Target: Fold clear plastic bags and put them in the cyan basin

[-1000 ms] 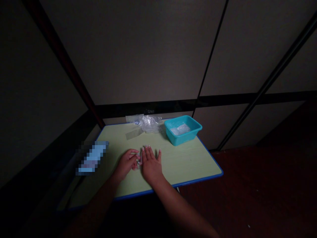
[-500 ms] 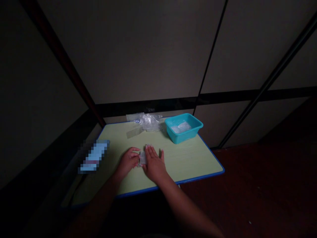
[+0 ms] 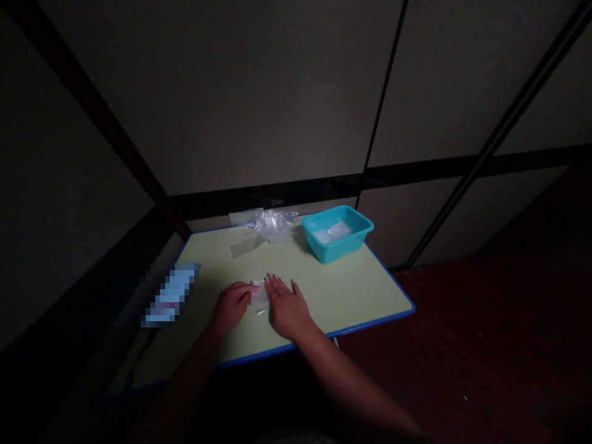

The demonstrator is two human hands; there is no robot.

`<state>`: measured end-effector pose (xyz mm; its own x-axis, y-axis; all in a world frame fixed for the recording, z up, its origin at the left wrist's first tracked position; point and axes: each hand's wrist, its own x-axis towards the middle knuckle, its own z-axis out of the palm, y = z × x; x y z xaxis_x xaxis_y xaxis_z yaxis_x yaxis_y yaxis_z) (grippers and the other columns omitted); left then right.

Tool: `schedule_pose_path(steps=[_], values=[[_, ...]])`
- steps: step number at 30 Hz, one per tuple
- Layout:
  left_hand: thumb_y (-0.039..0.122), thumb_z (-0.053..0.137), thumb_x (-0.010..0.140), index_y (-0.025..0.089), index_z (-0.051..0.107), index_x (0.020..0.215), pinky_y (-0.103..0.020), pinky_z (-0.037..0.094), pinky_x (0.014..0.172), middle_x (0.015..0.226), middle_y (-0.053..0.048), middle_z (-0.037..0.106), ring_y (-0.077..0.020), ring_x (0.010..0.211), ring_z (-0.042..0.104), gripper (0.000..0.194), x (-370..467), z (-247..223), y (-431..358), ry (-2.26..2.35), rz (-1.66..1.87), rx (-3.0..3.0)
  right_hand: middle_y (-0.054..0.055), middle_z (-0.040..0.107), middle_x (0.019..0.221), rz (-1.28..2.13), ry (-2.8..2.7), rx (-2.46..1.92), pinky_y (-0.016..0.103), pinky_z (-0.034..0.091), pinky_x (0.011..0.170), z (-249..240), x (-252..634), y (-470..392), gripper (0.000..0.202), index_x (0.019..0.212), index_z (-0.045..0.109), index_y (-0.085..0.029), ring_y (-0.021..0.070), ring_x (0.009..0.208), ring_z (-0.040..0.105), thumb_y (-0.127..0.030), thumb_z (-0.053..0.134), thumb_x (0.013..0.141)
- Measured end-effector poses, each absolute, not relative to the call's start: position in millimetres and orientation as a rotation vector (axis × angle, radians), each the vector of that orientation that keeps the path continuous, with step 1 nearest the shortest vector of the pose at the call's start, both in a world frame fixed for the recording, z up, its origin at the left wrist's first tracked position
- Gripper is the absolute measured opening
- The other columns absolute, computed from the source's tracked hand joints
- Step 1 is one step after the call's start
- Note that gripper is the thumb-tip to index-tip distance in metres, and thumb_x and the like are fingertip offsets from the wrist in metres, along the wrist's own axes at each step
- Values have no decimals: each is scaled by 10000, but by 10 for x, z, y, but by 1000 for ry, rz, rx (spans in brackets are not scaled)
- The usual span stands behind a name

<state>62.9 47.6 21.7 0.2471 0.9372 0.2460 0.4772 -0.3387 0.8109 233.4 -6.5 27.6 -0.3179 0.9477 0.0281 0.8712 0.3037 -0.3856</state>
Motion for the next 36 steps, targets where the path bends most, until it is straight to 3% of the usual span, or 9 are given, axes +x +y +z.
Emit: schedule_pose_path(steps=[7, 12, 20, 26, 29, 36], values=[[86, 460, 755, 170, 730, 859, -302, 497, 773, 837, -59, 681, -182, 785, 624, 302, 701, 160, 333, 1354, 959, 2160, 80, 162, 1581, 409, -2292, -1608, 534, 127, 1157, 252, 2325, -70, 748, 1521, 214, -131, 192, 1460, 162, -167, 382, 793], [91, 435, 774, 163, 712, 880, -332, 493, 804, 852, -79, 671, -208, 823, 615, 305, 694, 120, 308, 1434, 921, 2278, 87, 223, 1566, 405, -2333, -1493, 495, 123, 1170, 256, 2334, -71, 709, 1504, 266, -114, 173, 1455, 179, -158, 379, 806], [94, 411, 808, 152, 697, 958, -341, 512, 797, 889, -90, 668, -215, 848, 617, 329, 696, 159, 281, 1472, 867, 2409, 148, 253, 1548, 388, -2373, -1518, 523, 98, 1169, 234, 2312, -78, 626, 1487, 292, -65, 217, 1448, 210, -326, 349, 920], [199, 462, 867, 125, 658, 1115, -465, 488, 926, 1102, -160, 660, -285, 1051, 595, 325, 574, 136, 26, 1449, 947, 2618, 149, 212, 1560, 382, -2397, -1515, 532, 94, 1166, 228, 2322, -86, 661, 1501, 255, -80, 224, 1456, 178, -449, 311, 956], [211, 448, 901, 159, 640, 1164, -512, 427, 1027, 1220, -141, 656, -285, 1188, 567, 330, 516, 45, -136, 1321, 887, 2766, 155, 207, 1559, 387, -2417, -1516, 527, 82, 1168, 216, 2324, -89, 688, 1501, 250, -67, 227, 1459, 166, -459, 339, 942], [218, 385, 942, 157, 615, 1235, -532, 415, 1053, 1268, -125, 645, -266, 1237, 557, 378, 498, -16, -202, 1289, 679, 2767, 157, 187, 1560, 408, -2419, -1528, 539, 37, 1165, 212, 2323, -89, 709, 1500, 244, -56, 227, 1463, 146, -444, 373, 921]])
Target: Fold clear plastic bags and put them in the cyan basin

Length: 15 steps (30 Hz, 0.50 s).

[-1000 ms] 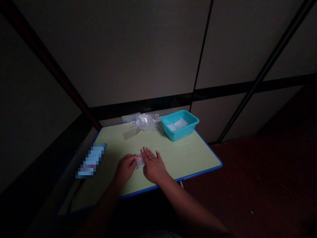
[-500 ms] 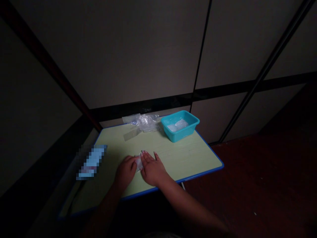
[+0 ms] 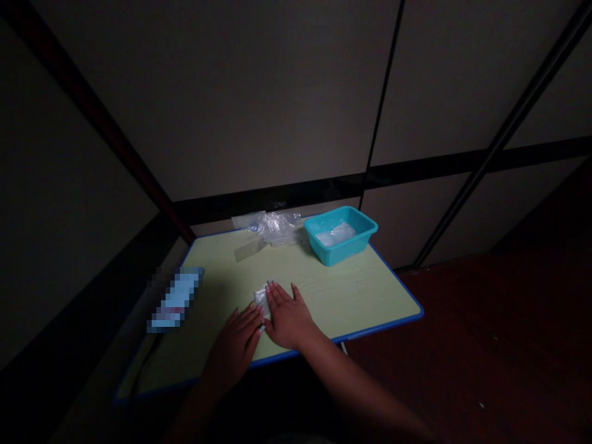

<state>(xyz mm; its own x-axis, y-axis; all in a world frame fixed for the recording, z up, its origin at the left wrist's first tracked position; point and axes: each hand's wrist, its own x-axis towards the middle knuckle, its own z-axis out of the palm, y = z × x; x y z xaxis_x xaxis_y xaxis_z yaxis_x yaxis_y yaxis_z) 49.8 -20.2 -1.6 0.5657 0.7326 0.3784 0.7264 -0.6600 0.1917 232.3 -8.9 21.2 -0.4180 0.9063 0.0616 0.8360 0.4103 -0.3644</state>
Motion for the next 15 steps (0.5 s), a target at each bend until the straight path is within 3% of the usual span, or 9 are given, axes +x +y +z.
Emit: schedule_pose_path(steps=[8, 15], values=[[207, 403, 927, 164, 604, 1258, -540, 415, 1050, 1292, -107, 630, -275, 1261, 535, 390, 471, -6, -225, 1285, 626, 2800, 103, 137, 1579, 500, -2474, -1401, 535, 35, 1163, 303, 2453, -91, 749, 1524, 191, -144, 206, 1465, 134, -439, 463, 891], [284, 430, 930, 111, 560, 1299, -565, 394, 1042, 1392, -188, 521, -325, 1326, 453, 428, 478, -61, -246, 1527, 617, 2761, 127, 271, 1544, 508, -2547, -1336, 509, 41, 1170, 301, 2590, -139, 672, 1507, 263, -160, 202, 1443, 224, -540, 355, 960]])
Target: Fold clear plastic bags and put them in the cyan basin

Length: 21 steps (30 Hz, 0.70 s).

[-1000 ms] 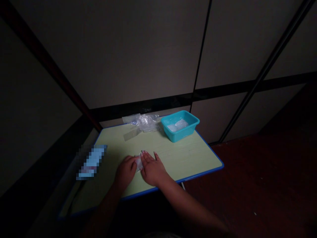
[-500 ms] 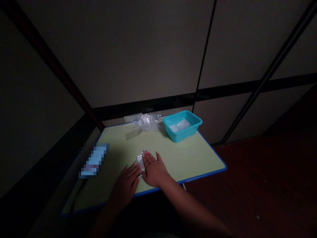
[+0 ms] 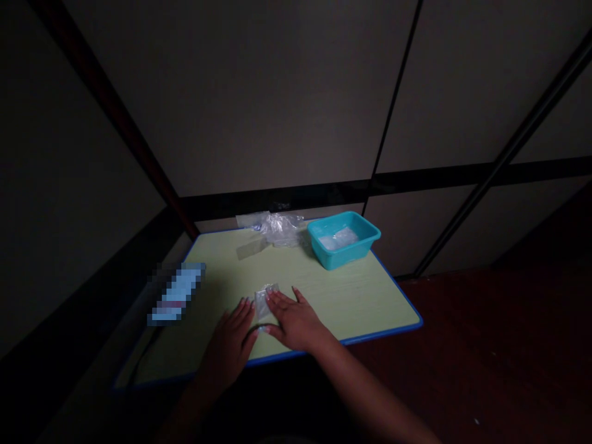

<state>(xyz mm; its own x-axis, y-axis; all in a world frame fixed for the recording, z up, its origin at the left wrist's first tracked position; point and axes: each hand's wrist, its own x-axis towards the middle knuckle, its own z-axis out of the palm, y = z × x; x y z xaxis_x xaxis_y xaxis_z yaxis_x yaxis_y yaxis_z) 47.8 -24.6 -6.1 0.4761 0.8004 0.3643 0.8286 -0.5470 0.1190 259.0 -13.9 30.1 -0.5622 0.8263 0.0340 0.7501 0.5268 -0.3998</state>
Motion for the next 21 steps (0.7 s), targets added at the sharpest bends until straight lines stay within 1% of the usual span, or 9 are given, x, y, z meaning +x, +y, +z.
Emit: schedule_pose_path(steps=[2, 5, 7, 13, 18, 21], values=[[322, 435, 928, 86, 511, 1340, -605, 383, 1026, 1423, -220, 470, -348, 1342, 424, 481, 490, -55, -244, -1559, -521, -2580, 127, 271, 1545, 484, -2544, -1341, 507, 62, 1171, 301, 2588, -144, 682, 1507, 264, -166, 205, 1443, 223, -548, 374, 953], [341, 429, 933, 91, 463, 1379, -636, 362, 1020, 1453, -208, 431, -350, 1363, 391, 513, 517, -6, -223, -1621, -414, -2565, 122, 212, 1565, 451, -2528, -1370, 513, 89, 1169, 301, 2579, -143, 712, 1507, 266, -166, 216, 1456, 178, -555, 421, 932], [338, 433, 933, 111, 453, 1391, -629, 358, 1025, 1460, -189, 429, -342, 1367, 387, 511, 531, 32, -197, -1631, -377, -2573, 121, 192, 1570, 446, -2521, -1379, 518, 96, 1167, 301, 2578, -144, 715, 1504, 280, -173, 222, 1458, 167, -567, 427, 926], [322, 451, 932, 161, 435, 1414, -563, 325, 1070, 1478, -165, 413, -307, 1382, 372, 509, 527, 85, -131, -1626, -368, -2569, 114, 256, 1554, 467, -2521, -1374, 524, 99, 1161, 315, 2586, -157, 669, 1478, 350, -216, 224, 1447, 213, -588, 411, 925], [350, 439, 937, 148, 413, 1427, -584, 328, 1060, 1491, -169, 387, -313, 1389, 358, 530, 522, 77, -113, -1633, -309, -2578, 101, 260, 1553, 474, -2520, -1360, 531, 104, 1156, 318, 2585, -164, 640, 1471, 364, -246, 219, 1445, 219, -585, 402, 930], [368, 426, 940, 131, 395, 1435, -596, 338, 1047, 1500, -181, 367, -321, 1388, 357, 549, 523, 46, -112, -1638, -304, -2559, 107, 260, 1552, 459, -2511, -1353, 540, 96, 1154, 307, 2573, -164, 655, 1471, 363, -249, 223, 1445, 218, -605, 401, 922]])
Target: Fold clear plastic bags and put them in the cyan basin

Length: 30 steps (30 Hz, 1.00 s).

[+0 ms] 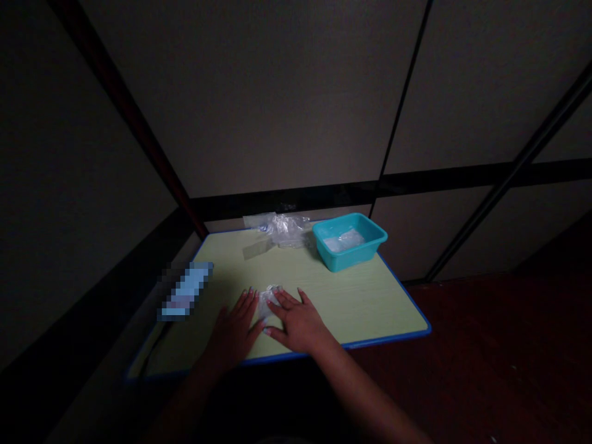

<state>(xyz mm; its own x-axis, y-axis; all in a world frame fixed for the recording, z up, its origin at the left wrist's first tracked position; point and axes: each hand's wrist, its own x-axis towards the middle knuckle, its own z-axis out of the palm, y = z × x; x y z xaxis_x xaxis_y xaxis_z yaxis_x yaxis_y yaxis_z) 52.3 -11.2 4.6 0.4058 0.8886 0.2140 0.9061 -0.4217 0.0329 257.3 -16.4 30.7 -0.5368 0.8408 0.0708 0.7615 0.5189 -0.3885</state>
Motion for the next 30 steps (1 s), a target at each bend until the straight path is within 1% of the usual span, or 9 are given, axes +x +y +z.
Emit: schedule_pose_path(steps=[4, 8, 11, 14, 16, 18, 22, 26, 30], values=[[366, 439, 935, 110, 370, 1446, -586, 344, 1050, 1499, -207, 358, -327, 1391, 351, 576, 501, 14, -135, -1584, -455, -2509, 110, 255, 1553, 450, -2503, -1354, 543, 103, 1152, 308, 2562, -167, 676, 1481, 340, -254, 227, 1446, 215, -620, 401, 916], [307, 444, 938, 156, 489, 1371, -560, 328, 1088, 1416, -158, 505, -290, 1352, 426, 461, 450, 32, -168, -1315, -547, -2704, 125, 262, 1548, 469, -2501, -1343, 544, 92, 1153, 347, 2575, -181, 695, 1484, 336, -242, 237, 1441, 228, -630, 402, 911], [273, 440, 941, 174, 581, 1278, -556, 338, 1091, 1338, -129, 590, -278, 1300, 494, 379, 425, 63, -191, -1224, -574, -2761, 112, 253, 1554, 528, -2500, -1336, 530, 111, 1157, 394, 2580, -159, 653, 1483, 339, -224, 231, 1440, 235, -544, 443, 924], [261, 451, 936, 173, 560, 1308, -548, 356, 1083, 1385, -131, 545, -282, 1328, 460, 398, 424, 105, -220, -1192, -610, -2738, 118, 296, 1547, 506, -2437, -1425, 464, 247, 1130, 469, 2561, -46, 580, 1461, 385, -190, 229, 1418, 289, -397, 474, 926], [259, 470, 929, 198, 541, 1332, -546, 348, 1091, 1423, -116, 507, -281, 1350, 430, 414, 431, 140, -241, -1153, -618, -2763, 131, 456, 1456, 401, -2372, -1534, 379, 341, 1070, 532, 2531, 95, 475, 1374, 503, -174, 221, 1335, 415, -305, 474, 918], [269, 500, 917, 224, 557, 1318, -542, 337, 1102, 1413, -97, 523, -274, 1343, 441, 408, 440, 177, -257, -1114, -592, -2833, 124, 633, 1233, 345, -2345, -1643, 319, 411, 967, 591, 2491, 279, 346, 1210, 627, -180, 210, 1166, 550, -240, 448, 920], [301, 557, 891, 220, 571, 1304, -536, 338, 1106, 1365, -90, 569, -273, 1313, 480, 421, 460, 229, -270, -1157, -508, -2925, 128, 687, 1063, 369, -2382, -1707, 301, 450, 827, 665, 2391, 665, 247, 1046, 685, -164, 236, 1033, 599, -286, 570, 864], [282, 556, 894, 220, 559, 1313, -544, 346, 1099, 1367, -79, 566, -269, 1309, 484, 424, 469, 234, -274, -1194, -503, -2945, 43, 730, 934, 505, -2498, -1668, 236, 442, 719, 654, 2294, 917, 151, 910, 724, -207, 181, 871, 643, -295, 668, 801], [269, 558, 891, 225, 544, 1327, -524, 325, 1118, 1357, -73, 578, -249, 1301, 495, 438, 466, 227, -278, -1154, -549, -2955, 17, 739, 905, 598, -2543, -1620, 207, 424, 688, 563, 2239, 1017, 112, 870, 741, -211, 153, 828, 651, -220, 673, 781]])
